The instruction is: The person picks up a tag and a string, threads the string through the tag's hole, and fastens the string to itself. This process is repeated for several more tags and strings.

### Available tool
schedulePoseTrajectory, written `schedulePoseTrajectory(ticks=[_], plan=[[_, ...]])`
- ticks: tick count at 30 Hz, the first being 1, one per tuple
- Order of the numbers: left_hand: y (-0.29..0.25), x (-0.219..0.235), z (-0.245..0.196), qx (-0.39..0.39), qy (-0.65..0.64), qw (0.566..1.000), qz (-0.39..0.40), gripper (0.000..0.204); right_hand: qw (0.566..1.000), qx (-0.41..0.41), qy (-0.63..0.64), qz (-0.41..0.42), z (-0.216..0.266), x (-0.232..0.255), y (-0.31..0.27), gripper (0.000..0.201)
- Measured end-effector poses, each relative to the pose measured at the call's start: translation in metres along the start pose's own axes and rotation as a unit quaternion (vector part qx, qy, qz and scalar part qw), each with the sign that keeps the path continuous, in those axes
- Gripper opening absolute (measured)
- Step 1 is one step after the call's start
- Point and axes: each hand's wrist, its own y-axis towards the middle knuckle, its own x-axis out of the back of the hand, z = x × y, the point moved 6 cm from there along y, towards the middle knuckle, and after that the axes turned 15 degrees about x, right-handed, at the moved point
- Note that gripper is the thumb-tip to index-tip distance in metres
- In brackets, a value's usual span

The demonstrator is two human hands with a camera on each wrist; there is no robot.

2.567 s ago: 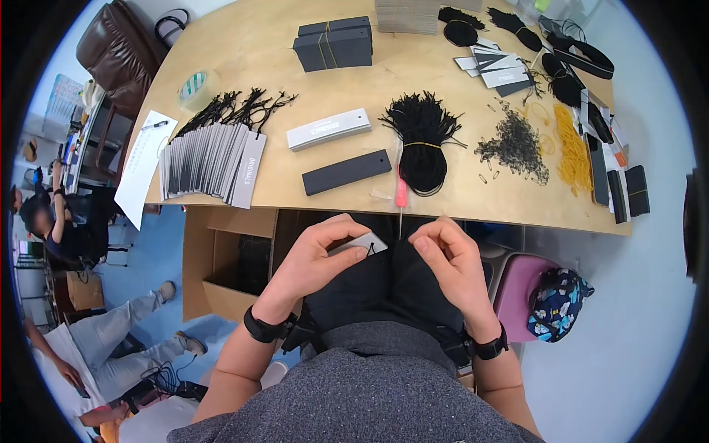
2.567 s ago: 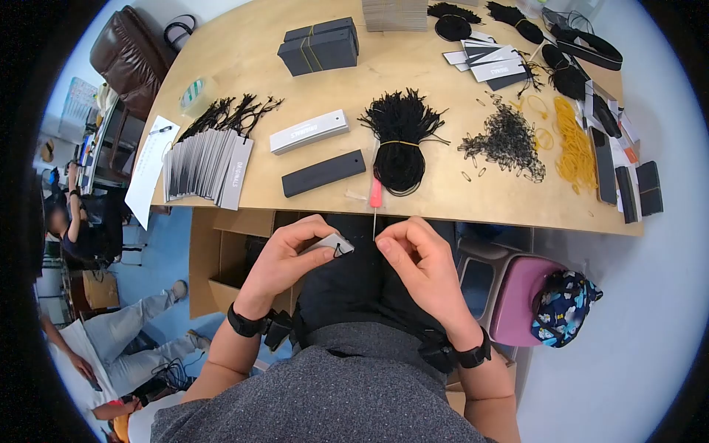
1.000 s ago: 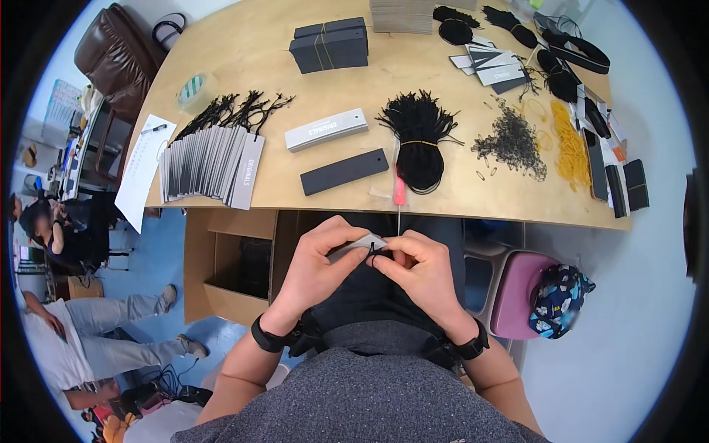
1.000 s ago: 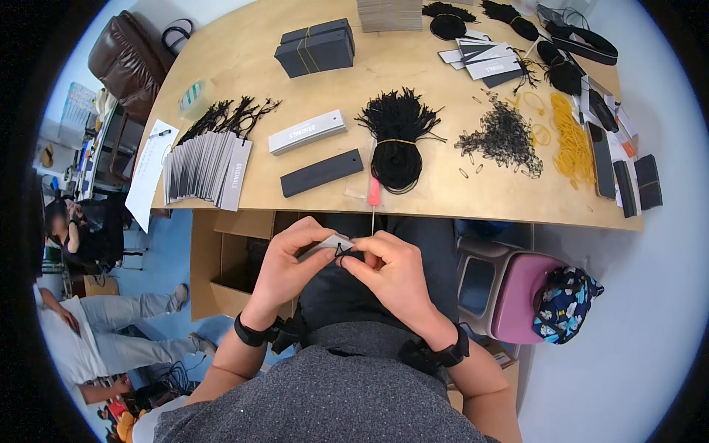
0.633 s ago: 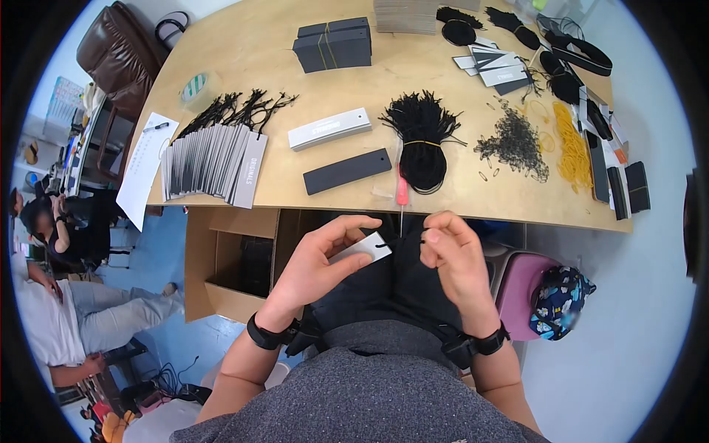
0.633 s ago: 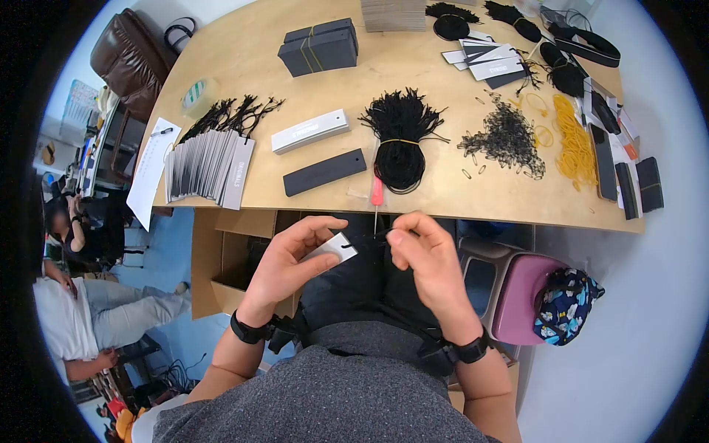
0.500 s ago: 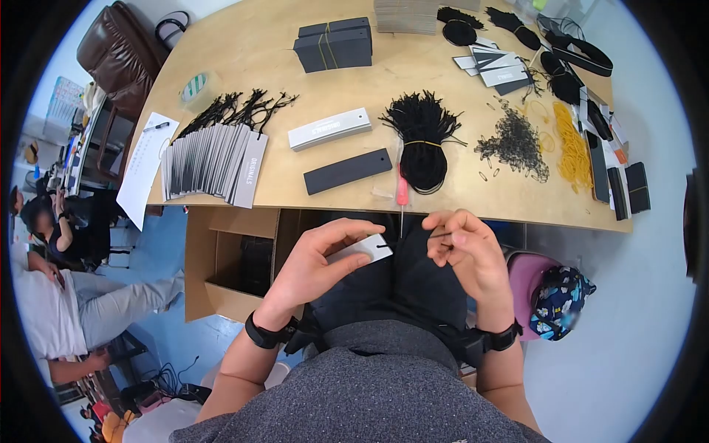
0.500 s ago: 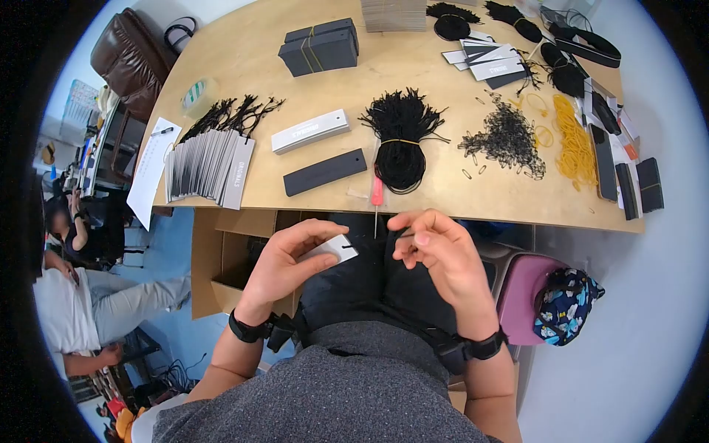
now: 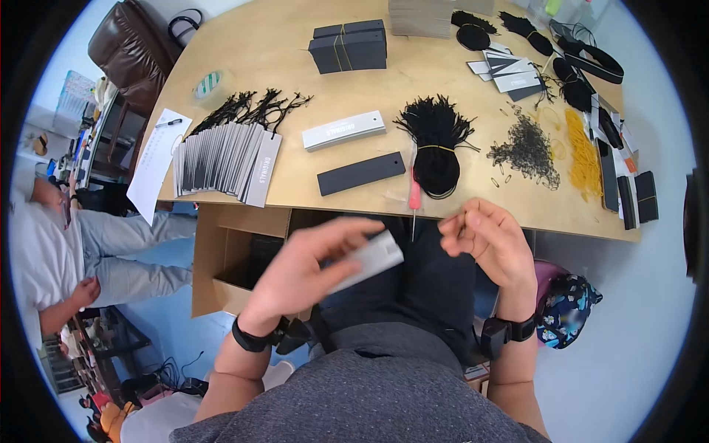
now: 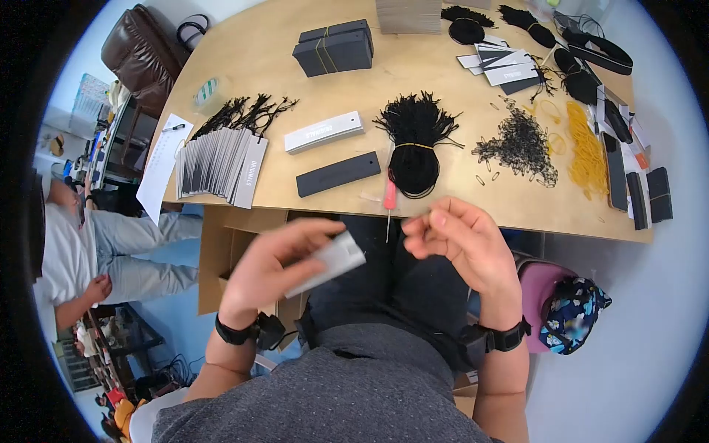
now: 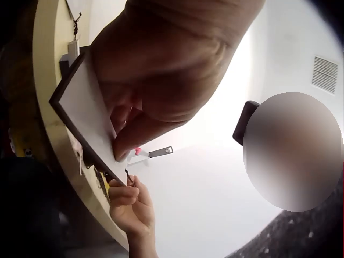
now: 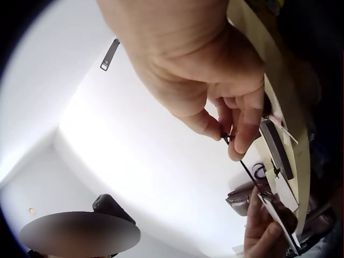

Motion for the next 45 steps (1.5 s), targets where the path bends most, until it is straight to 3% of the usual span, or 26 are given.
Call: schedulePoseTrajectory(ticks=[1,2,3,5,6,8,10,12,13,15,16,18,19,21,22,24,26,27,29,30,34,37,45], plan=[[0.004,0.011,0.002,0.050,-0.061,0.997,-0.019,0.043,1.000,0.000,0.001,0.001,0.001,-0.009,0.004,0.025],[0.008,0.023,-0.008,0.016,-0.154,0.987,-0.053,0.042,0.998,0.059,0.003,-0.012,0.009,-0.024,0.011,0.034],[0.017,0.041,-0.009,-0.010,-0.149,0.979,-0.136,0.041,0.993,0.118,0.005,-0.025,0.016,-0.032,0.015,0.048],[0.036,0.082,-0.018,-0.077,-0.142,0.961,-0.223,0.041,0.991,0.131,-0.027,0.010,0.014,-0.036,0.016,0.055],[0.043,0.103,-0.020,-0.097,-0.093,0.949,-0.285,0.040,0.987,0.144,-0.058,0.044,0.013,-0.041,0.016,0.062],[0.055,0.137,-0.018,-0.108,-0.067,0.926,-0.354,0.041,0.988,0.129,-0.074,0.034,0.008,-0.044,0.009,0.056],[0.055,0.157,-0.009,-0.072,0.083,0.894,-0.434,0.040,0.985,0.067,-0.152,0.053,-0.003,-0.042,0.001,0.051],[0.055,0.157,0.008,-0.053,0.154,0.879,-0.448,0.040,0.978,0.084,-0.189,0.014,-0.005,-0.038,-0.001,0.041],[0.056,0.154,0.019,-0.031,0.223,0.858,-0.462,0.040,0.944,0.132,-0.303,0.004,-0.003,-0.029,-0.001,0.037],[0.060,0.146,0.048,-0.043,0.256,0.842,-0.472,0.039,0.830,0.222,-0.510,-0.044,0.009,-0.026,-0.002,0.022],[0.062,0.139,0.055,-0.055,0.287,0.823,-0.488,0.038,0.829,0.220,-0.512,-0.044,0.008,-0.024,0.000,0.022],[0.064,0.129,0.068,-0.052,0.330,0.805,-0.490,0.041,0.729,0.236,-0.638,-0.076,0.007,-0.018,0.001,0.019],[0.060,0.122,0.065,-0.046,0.350,0.775,-0.523,0.042,0.729,0.234,-0.639,-0.072,0.004,-0.017,0.004,0.019],[0.053,0.109,0.054,-0.022,0.387,0.718,-0.578,0.045,0.644,0.289,-0.706,-0.060,0.005,-0.027,0.009,0.016],[0.048,0.100,0.044,-0.023,0.385,0.719,-0.578,0.045,0.643,0.289,-0.707,-0.060,0.004,-0.027,0.013,0.016],[0.031,0.077,0.022,-0.115,0.315,0.754,-0.565,0.042,0.584,0.336,-0.738,-0.049,0.006,-0.035,0.018,0.018],[0.030,0.050,0.016,-0.178,0.222,0.839,-0.465,0.037,0.573,0.339,-0.743,-0.059,0.008,-0.039,0.024,0.018],[0.029,0.036,0.009,-0.171,0.183,0.873,-0.418,0.033,0.564,0.345,-0.747,-0.067,0.009,-0.040,0.025,0.018],[0.027,0.014,0.000,-0.182,0.127,0.910,-0.351,0.029,0.548,0.337,-0.764,-0.059,0.010,-0.038,0.028,0.018],[0.027,0.006,-0.002,-0.185,0.104,0.920,-0.328,0.028,0.529,0.328,-0.780,-0.055,0.010,-0.037,0.028,0.018],[0.031,-0.019,-0.006,-0.217,0.063,0.939,-0.261,0.028,0.525,0.320,-0.788,-0.044,0.010,-0.036,0.025,0.018],[0.040,-0.032,-0.002,-0.174,-0.004,0.968,-0.181,0.027,0.538,0.333,-0.773,-0.055,0.009,-0.033,0.024,0.018],[0.042,-0.037,0.005,-0.171,0.004,0.971,-0.166,0.026,0.534,0.344,-0.771,-0.040,0.011,-0.032,0.022,0.016]])
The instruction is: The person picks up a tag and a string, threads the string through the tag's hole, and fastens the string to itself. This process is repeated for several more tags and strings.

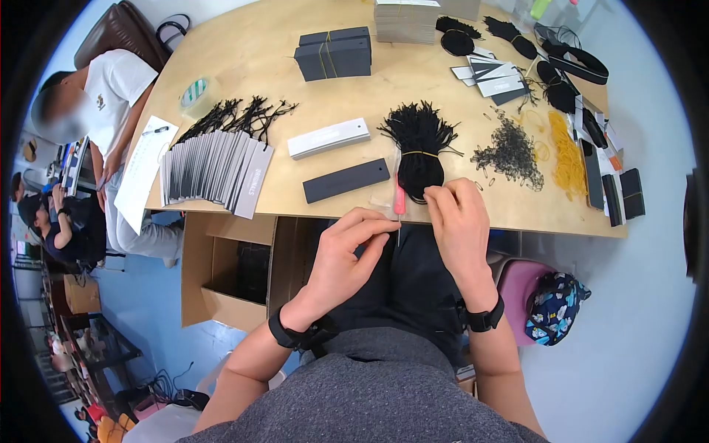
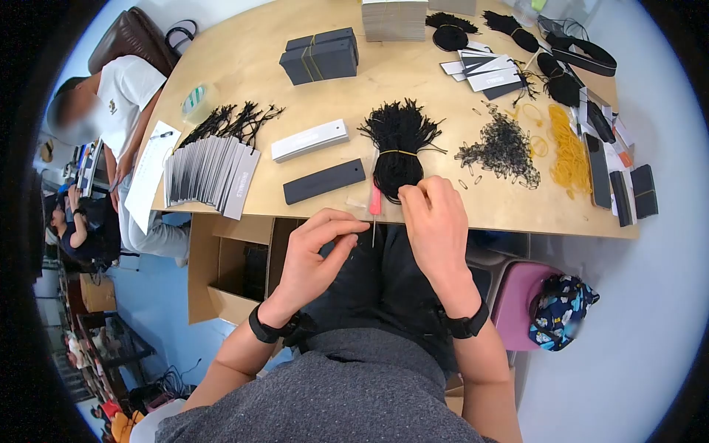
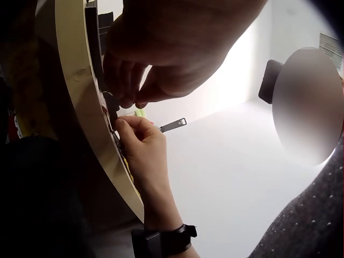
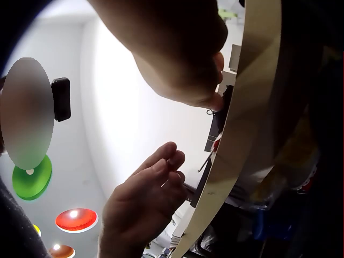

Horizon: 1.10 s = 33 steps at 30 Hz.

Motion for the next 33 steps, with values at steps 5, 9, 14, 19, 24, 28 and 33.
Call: schedulePoseTrajectory(ticks=[5,9,14,19,24,28,33], plan=[[0.004,-0.006,0.003,0.044,-0.057,0.997,0.034,0.024,1.000,-0.017,0.015,-0.021,0.006,0.006,-0.001,0.016],[0.009,-0.021,0.018,0.224,-0.176,0.951,0.122,0.028,0.998,-0.003,0.053,-0.043,0.016,0.013,-0.001,0.017],[0.012,-0.034,0.021,0.267,-0.248,0.913,0.185,0.039,0.995,0.024,0.090,-0.044,0.026,0.016,-0.005,0.019],[0.017,-0.044,0.035,0.334,-0.404,0.826,0.205,0.039,0.980,0.123,0.154,-0.007,0.059,0.018,-0.012,0.022],[0.015,-0.043,0.040,0.374,-0.400,0.812,0.203,0.033,0.956,0.181,0.224,0.054,0.088,0.013,-0.029,0.017],[0.017,-0.039,0.043,0.348,-0.396,0.829,0.186,0.030,0.935,0.187,0.276,0.119,0.103,0.004,-0.037,0.016],[0.010,-0.029,0.037,0.307,-0.338,0.877,0.151,0.027,0.966,0.034,0.253,0.038,0.056,0.021,-0.021,0.022]])
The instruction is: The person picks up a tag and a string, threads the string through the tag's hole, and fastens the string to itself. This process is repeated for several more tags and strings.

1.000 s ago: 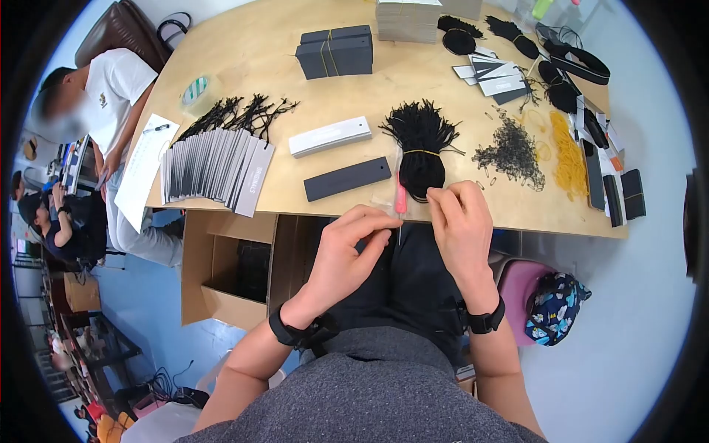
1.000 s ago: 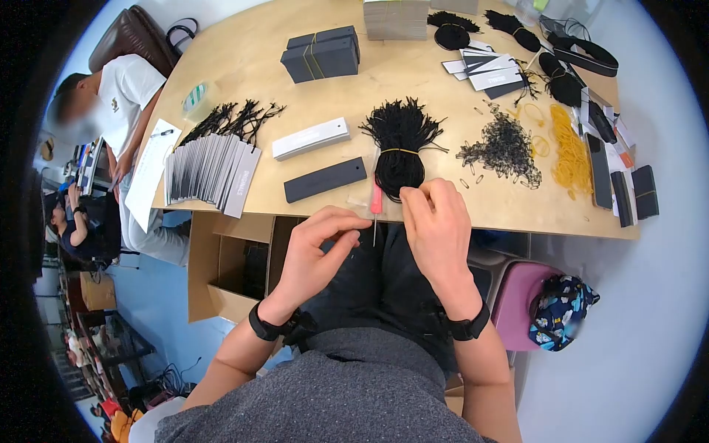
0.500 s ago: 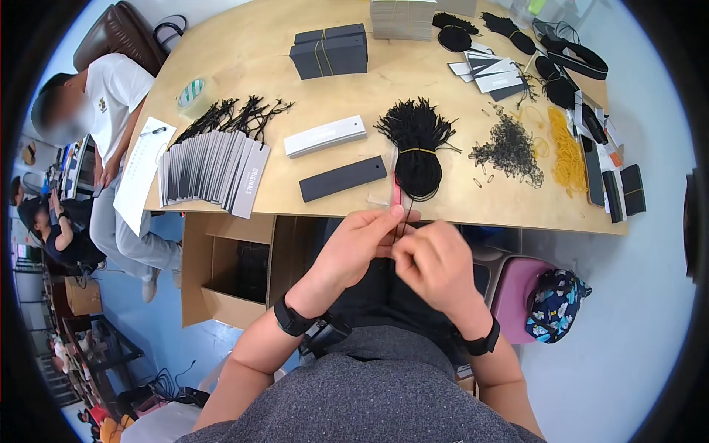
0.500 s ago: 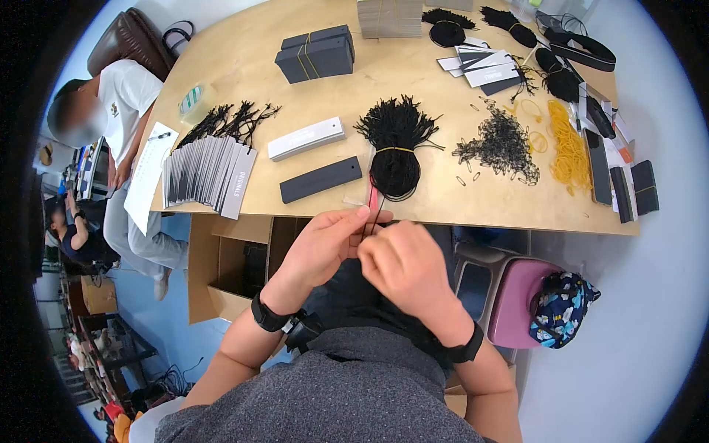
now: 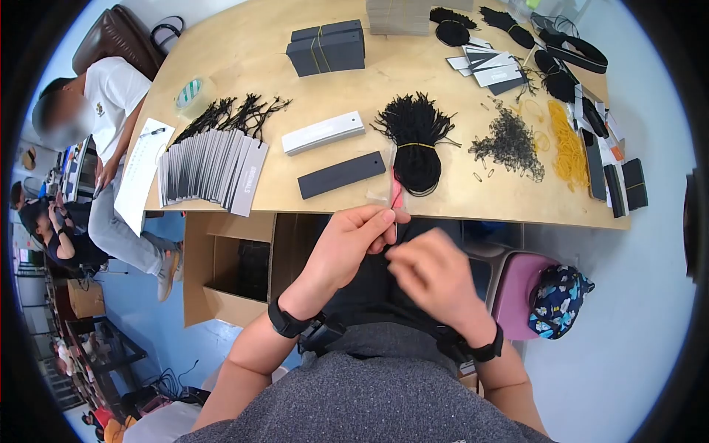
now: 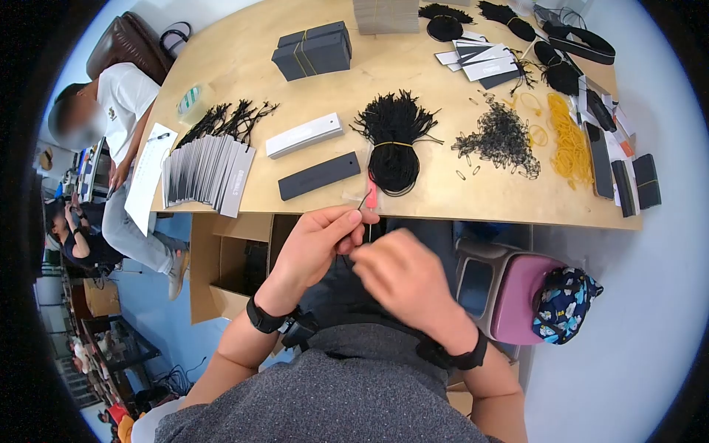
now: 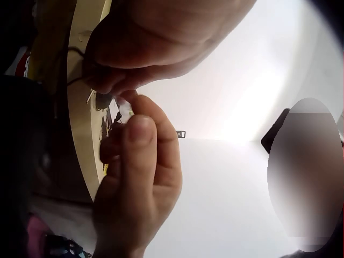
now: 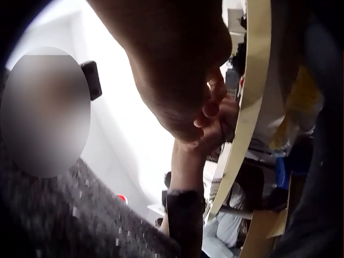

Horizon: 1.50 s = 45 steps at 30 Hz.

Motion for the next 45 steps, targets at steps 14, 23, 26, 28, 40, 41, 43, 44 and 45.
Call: schedulePoseTrajectory(ticks=[14,23,26,28,40,41,43,44,45], plan=[[-0.020,-0.005,-0.003,-0.016,0.019,0.997,0.067,0.026,0.999,-0.010,-0.019,-0.043,-0.022,0.009,0.013,0.019],[-0.029,-0.006,-0.007,-0.009,0.070,0.997,0.027,0.027,0.978,-0.145,0.117,-0.095,-0.037,0.017,-0.001,0.007],[-0.031,-0.006,-0.007,-0.010,0.093,0.995,0.020,0.026,0.930,-0.189,0.295,-0.112,-0.044,0.010,-0.005,0.002],[-0.031,-0.006,-0.007,-0.015,0.103,0.994,0.016,0.026,0.918,-0.196,0.326,-0.112,-0.045,0.009,-0.005,0.002],[-0.020,-0.007,0.000,-0.048,0.039,0.998,-0.028,0.016,0.924,-0.202,0.312,-0.086,-0.048,0.006,-0.007,0.007],[-0.018,-0.005,0.000,-0.056,0.043,0.996,-0.049,0.014,0.937,-0.203,0.274,-0.075,-0.049,0.009,-0.008,0.008],[-0.013,-0.004,0.001,-0.066,0.047,0.995,-0.066,0.013,0.978,-0.195,0.020,-0.068,-0.066,0.035,-0.008,0.010],[-0.013,-0.001,0.000,-0.081,0.040,0.993,-0.079,0.013,0.955,-0.174,-0.234,-0.056,-0.070,0.056,-0.008,0.012],[-0.014,0.003,-0.002,-0.097,0.032,0.990,-0.097,0.012,0.954,-0.174,-0.236,-0.056,-0.077,0.062,-0.010,0.012]])
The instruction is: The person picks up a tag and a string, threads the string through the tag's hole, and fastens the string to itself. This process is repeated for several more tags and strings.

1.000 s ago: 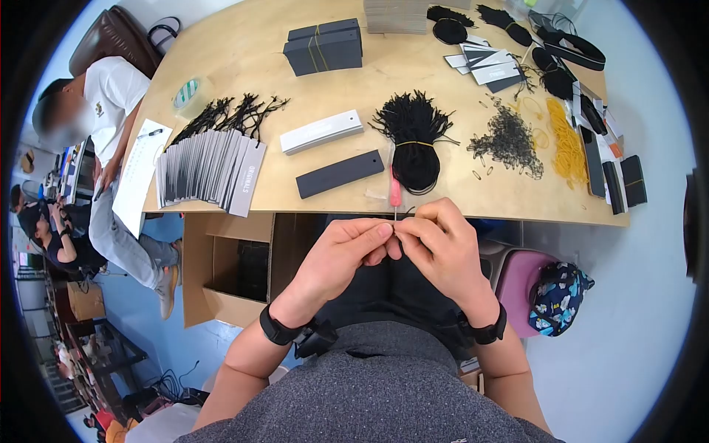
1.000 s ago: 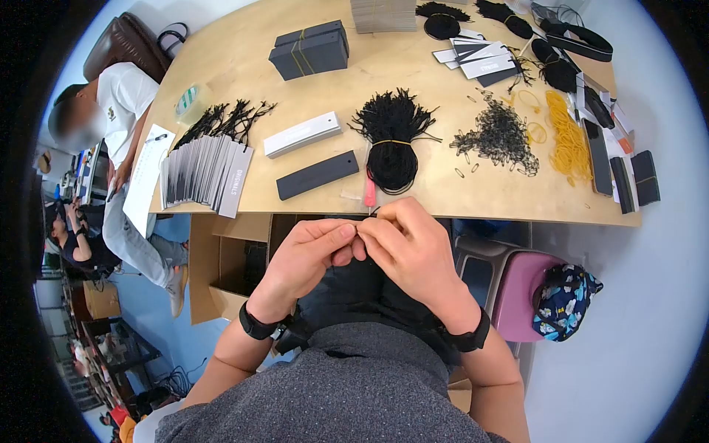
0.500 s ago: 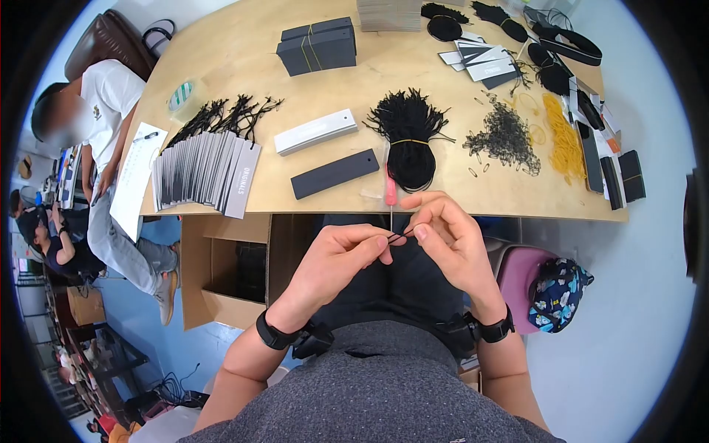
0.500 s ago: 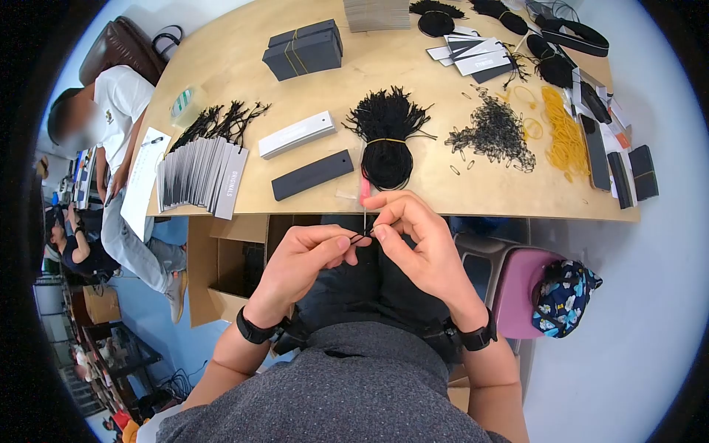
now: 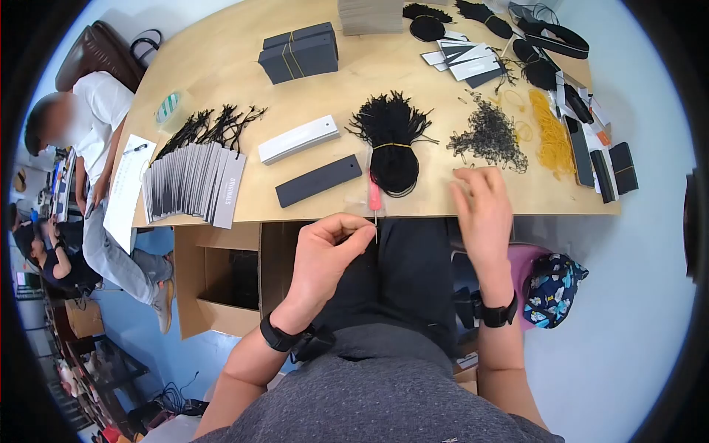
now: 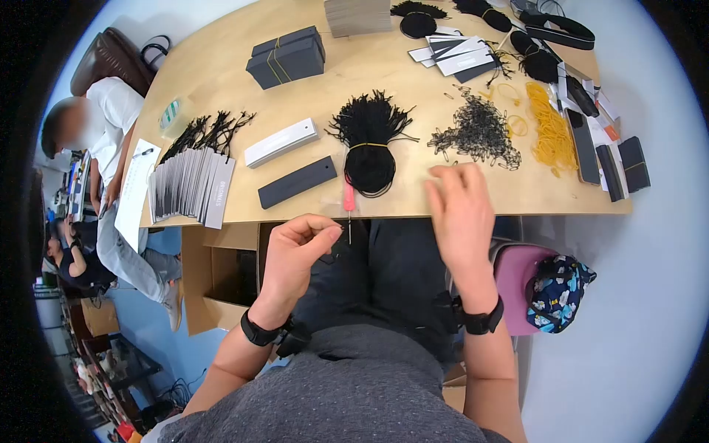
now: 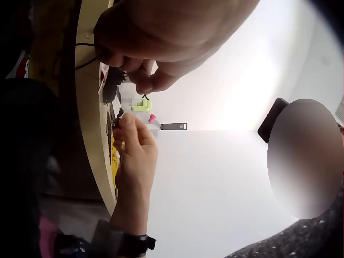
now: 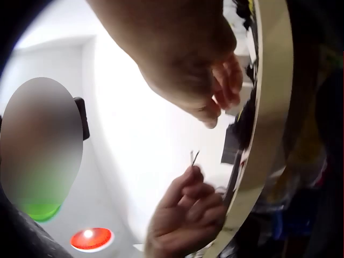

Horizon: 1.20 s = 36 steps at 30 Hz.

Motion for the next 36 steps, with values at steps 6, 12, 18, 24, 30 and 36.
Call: schedulePoseTrajectory(ticks=[6,12,18,24,30,36], plan=[[0.004,0.006,0.000,0.013,-0.016,1.000,-0.023,0.009,0.995,-0.004,-0.089,0.044,-0.029,-0.005,0.004,0.010],[0.006,0.008,0.000,0.029,-0.047,0.998,-0.008,0.008,0.987,-0.089,0.124,0.053,-0.014,-0.013,0.001,0.011],[0.006,0.009,0.001,0.010,-0.031,0.999,-0.014,0.006,0.787,-0.259,0.547,0.122,0.036,-0.045,-0.019,0.016],[-0.010,0.009,-0.017,-0.090,0.075,0.989,-0.090,0.005,0.649,-0.323,0.678,0.125,0.052,-0.066,-0.024,0.023],[-0.017,0.007,-0.025,-0.211,0.171,0.955,-0.122,0.009,0.571,-0.376,0.719,0.129,0.058,-0.074,-0.029,0.025],[-0.019,0.005,-0.028,-0.232,0.181,0.947,-0.131,0.009,0.563,-0.393,0.714,0.140,0.060,-0.077,-0.033,0.027]])
